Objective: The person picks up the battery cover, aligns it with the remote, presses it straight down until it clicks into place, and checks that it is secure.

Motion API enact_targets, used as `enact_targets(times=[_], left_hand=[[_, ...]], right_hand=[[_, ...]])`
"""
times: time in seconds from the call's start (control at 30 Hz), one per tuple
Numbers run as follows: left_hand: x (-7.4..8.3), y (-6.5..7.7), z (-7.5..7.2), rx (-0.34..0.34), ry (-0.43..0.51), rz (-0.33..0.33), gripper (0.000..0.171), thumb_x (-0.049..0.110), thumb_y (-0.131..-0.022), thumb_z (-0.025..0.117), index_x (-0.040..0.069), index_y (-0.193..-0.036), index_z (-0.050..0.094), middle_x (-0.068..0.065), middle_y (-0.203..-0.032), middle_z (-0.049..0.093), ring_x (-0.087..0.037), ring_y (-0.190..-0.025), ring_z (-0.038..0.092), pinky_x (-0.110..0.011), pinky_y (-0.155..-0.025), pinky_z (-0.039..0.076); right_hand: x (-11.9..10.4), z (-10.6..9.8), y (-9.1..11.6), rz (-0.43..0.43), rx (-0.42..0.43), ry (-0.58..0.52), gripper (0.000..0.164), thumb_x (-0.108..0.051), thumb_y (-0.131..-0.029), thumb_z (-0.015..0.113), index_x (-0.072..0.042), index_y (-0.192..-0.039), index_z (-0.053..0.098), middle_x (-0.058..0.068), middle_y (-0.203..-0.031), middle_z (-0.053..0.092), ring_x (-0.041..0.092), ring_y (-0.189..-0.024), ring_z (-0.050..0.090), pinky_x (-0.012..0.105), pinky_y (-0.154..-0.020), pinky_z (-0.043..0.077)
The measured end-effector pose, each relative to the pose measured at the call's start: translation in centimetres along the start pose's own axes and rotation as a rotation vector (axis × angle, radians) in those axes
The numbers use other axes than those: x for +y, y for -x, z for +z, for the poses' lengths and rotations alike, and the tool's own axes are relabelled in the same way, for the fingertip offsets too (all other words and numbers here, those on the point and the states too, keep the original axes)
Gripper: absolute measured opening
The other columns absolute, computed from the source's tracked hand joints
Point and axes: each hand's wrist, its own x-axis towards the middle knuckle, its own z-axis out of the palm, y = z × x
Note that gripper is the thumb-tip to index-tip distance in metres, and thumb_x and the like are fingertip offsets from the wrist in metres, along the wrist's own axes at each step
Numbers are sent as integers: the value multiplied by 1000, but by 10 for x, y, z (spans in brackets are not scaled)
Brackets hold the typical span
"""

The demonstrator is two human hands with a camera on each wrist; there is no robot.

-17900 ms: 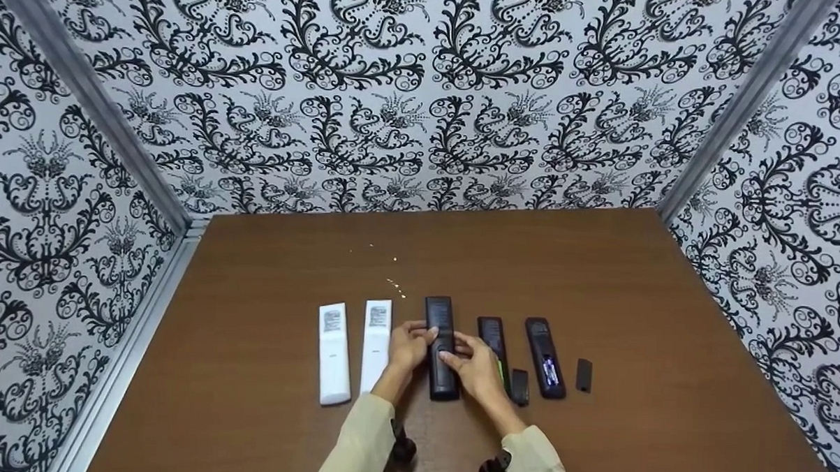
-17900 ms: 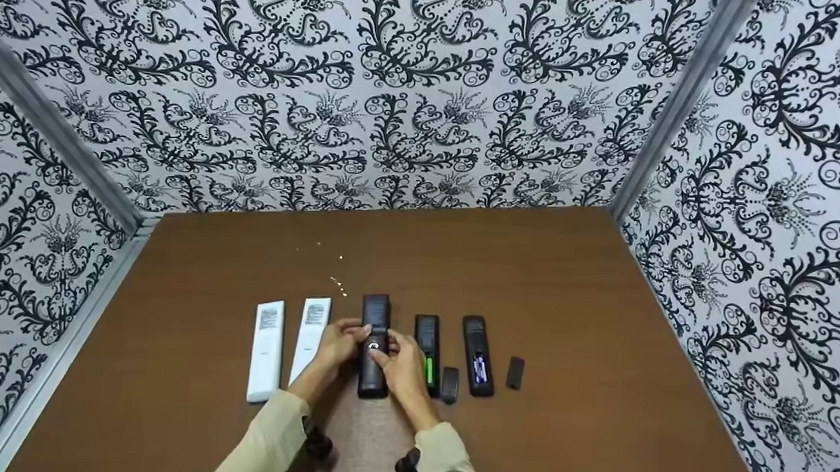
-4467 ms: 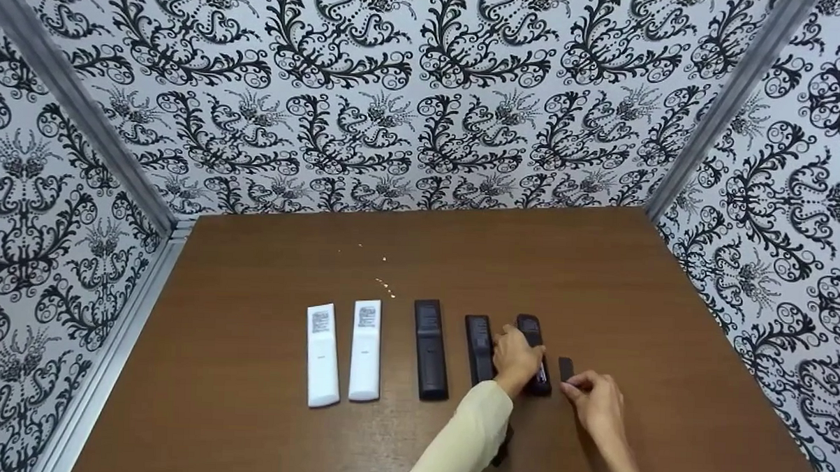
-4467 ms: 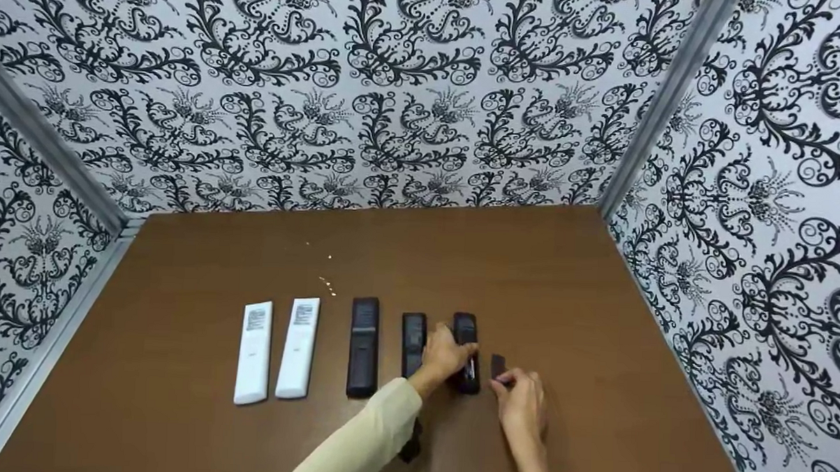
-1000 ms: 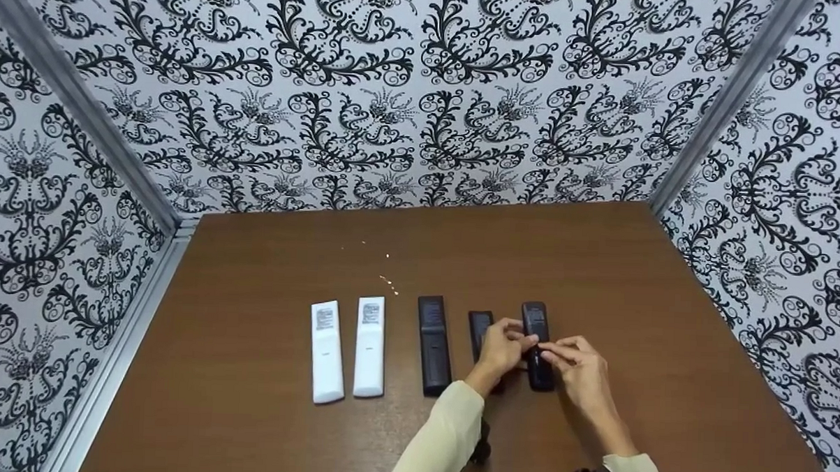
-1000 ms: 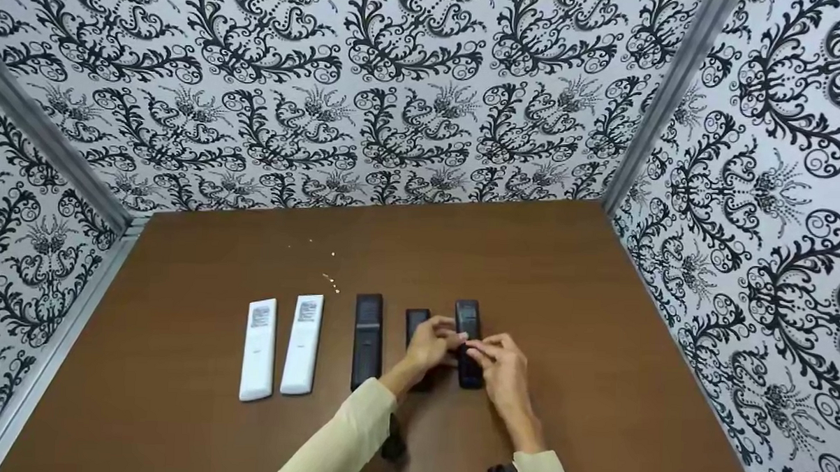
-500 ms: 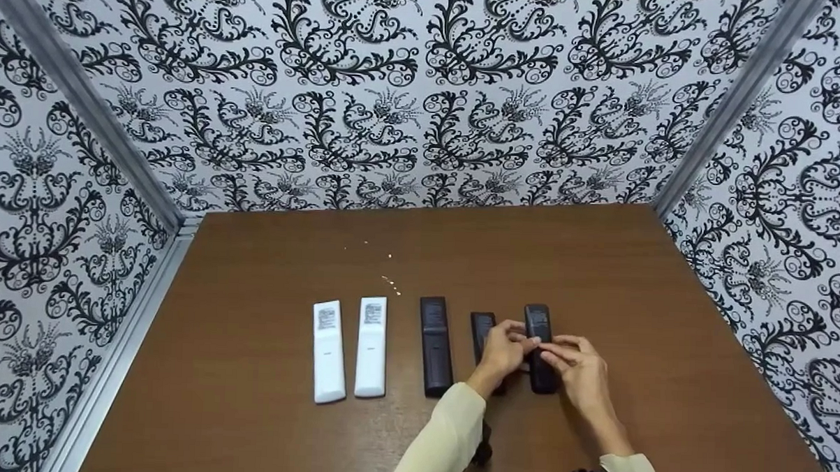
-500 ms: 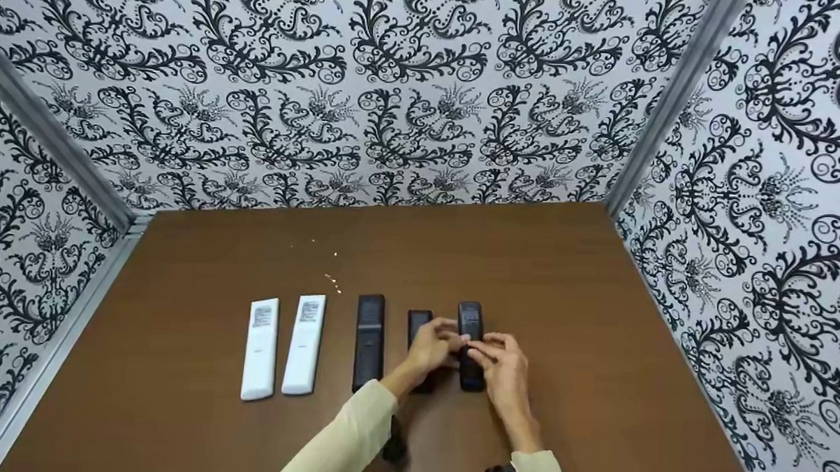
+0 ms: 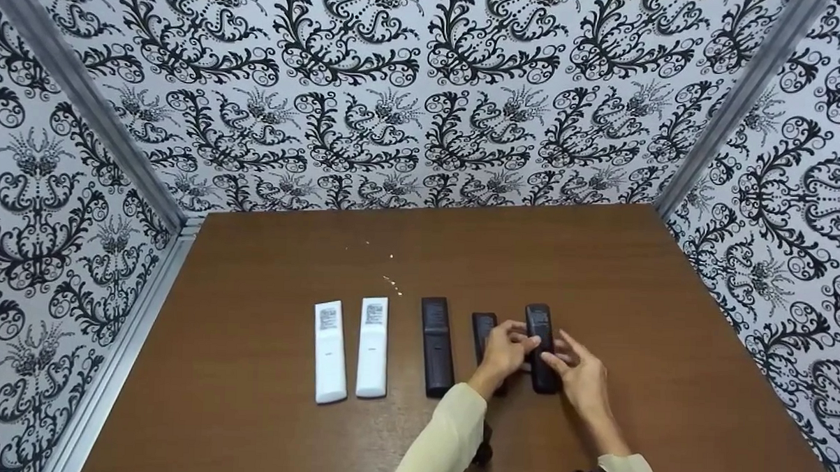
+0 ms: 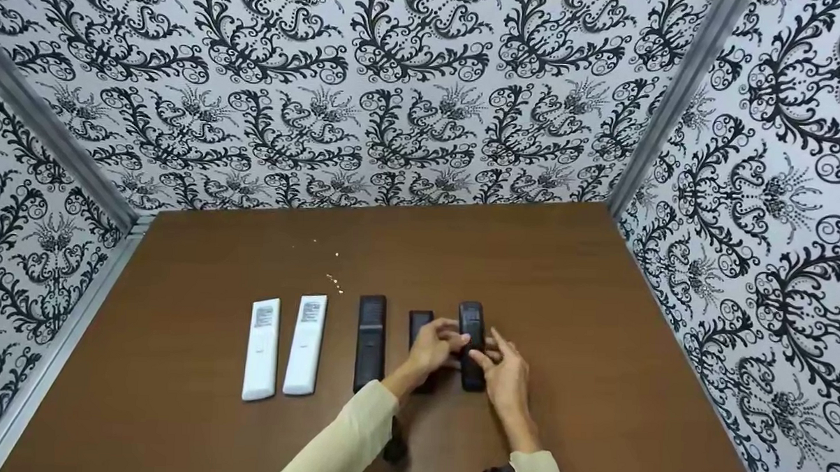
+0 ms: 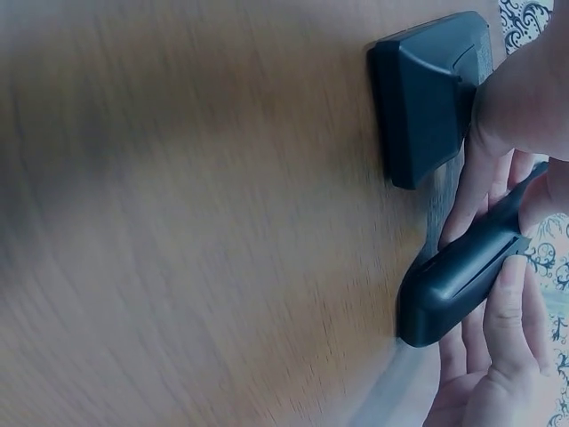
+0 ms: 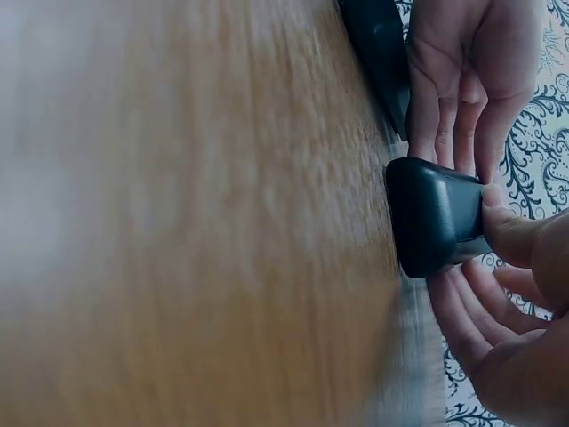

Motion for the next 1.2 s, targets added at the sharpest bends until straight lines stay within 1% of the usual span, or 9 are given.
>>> enact_targets(times=[0.03,0.1,0.23,0.33,0.53,0.9,0.97,1.1,1.2], left_hand=[[0,0,0,0,-7,6,26,14,-89,75,7,-113,68,-6,-94,73,-11,-81,67,-27,-71,57],[0,1,0,-10,9,4,27,12,-90,74,6,-115,68,-6,-94,72,-13,-80,69,-30,-68,59],[0,2,-1,-28,29,-3,28,10,-91,72,6,-119,68,-6,-93,71,-15,-77,70,-33,-62,61],[0,2,-1,-24,23,-9,27,10,-92,72,7,-119,69,-5,-93,71,-14,-76,69,-32,-59,60],[0,1,0,-11,10,0,27,10,-91,73,8,-117,70,-5,-93,71,-13,-78,68,-30,-61,60],[2,2,0,-18,24,-14,26,11,-91,72,8,-117,70,-5,-93,71,-14,-75,68,-33,-61,61],[2,2,0,-19,34,-17,27,11,-91,73,8,-118,70,-5,-93,71,-14,-75,69,-34,-61,61],[2,2,0,-29,34,2,29,9,-91,73,5,-119,69,-7,-92,71,-16,-76,70,-33,-61,61],[3,3,0,-25,7,18,31,9,-91,73,2,-120,68,-9,-93,72,-15,-76,71,-32,-60,60]], right_hand=[[-1,-1,0,22,-21,3,50,-5,-88,75,3,-135,60,26,-117,70,38,-103,71,5,-74,46],[-2,-2,0,61,-63,11,48,-8,-91,72,4,-135,59,27,-120,69,38,-105,71,5,-73,45],[-3,-4,-1,89,-102,22,42,-11,-93,71,2,-132,62,26,-120,70,36,-105,72,7,-71,46],[-4,-3,0,92,-98,23,40,-11,-92,72,1,-130,64,25,-118,71,33,-101,73,9,-70,48],[-5,-3,0,89,-81,32,39,-11,-91,73,0,-127,66,25,-116,72,27,-96,73,12,-69,49],[-5,-2,-1,88,-70,40,38,-12,-91,73,0,-127,67,23,-114,73,19,-90,73,13,-68,50],[-4,-2,-1,85,-66,41,38,-11,-91,73,0,-127,67,23,-114,73,20,-90,73,13,-68,50],[-3,-2,0,104,-69,41,38,-11,-91,73,0,-127,66,24,-115,72,25,-93,73,13,-68,49],[-2,-2,0,129,-85,40,38,-13,-93,71,-1,-129,65,24,-119,71,28,-98,72,13,-69,49]])
